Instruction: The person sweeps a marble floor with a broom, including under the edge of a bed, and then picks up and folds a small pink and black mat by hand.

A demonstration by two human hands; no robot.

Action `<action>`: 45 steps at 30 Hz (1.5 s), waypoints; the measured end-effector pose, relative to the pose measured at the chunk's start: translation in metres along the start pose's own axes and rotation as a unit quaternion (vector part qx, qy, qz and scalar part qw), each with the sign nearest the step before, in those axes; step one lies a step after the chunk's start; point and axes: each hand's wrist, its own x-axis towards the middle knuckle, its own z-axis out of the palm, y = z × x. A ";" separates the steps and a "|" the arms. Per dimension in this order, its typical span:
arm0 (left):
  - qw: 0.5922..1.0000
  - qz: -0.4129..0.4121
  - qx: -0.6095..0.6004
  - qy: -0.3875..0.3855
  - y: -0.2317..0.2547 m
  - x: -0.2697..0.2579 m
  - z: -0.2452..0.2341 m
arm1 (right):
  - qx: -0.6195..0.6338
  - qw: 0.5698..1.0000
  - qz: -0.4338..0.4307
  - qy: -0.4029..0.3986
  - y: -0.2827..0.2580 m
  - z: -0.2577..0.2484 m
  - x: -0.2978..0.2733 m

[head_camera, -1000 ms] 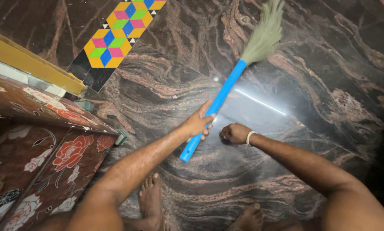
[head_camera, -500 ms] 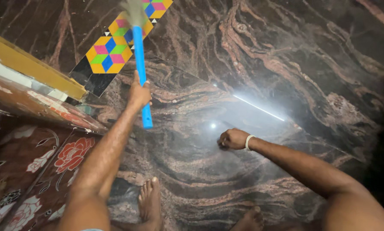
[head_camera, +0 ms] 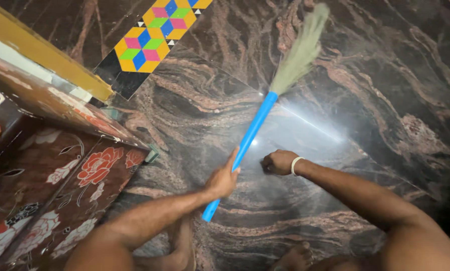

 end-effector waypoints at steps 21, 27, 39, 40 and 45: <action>0.879 0.100 -0.215 0.413 -0.018 0.114 -0.071 | 0.313 0.948 -0.033 0.045 -0.007 -0.001 -0.009; 0.862 0.127 -0.416 0.259 0.084 0.091 -0.042 | 0.606 0.789 -0.084 -0.053 -0.065 -0.030 -0.010; 0.894 0.136 -0.333 0.268 0.116 0.093 -0.009 | 0.239 0.885 0.071 0.394 -0.073 -0.033 -0.027; 0.894 0.136 -0.332 0.269 0.113 0.092 -0.004 | 0.240 0.885 0.071 0.394 -0.063 -0.032 -0.031; 0.904 0.217 -0.299 0.216 0.083 0.078 0.025 | 0.107 0.954 0.088 0.266 0.025 -0.037 -0.056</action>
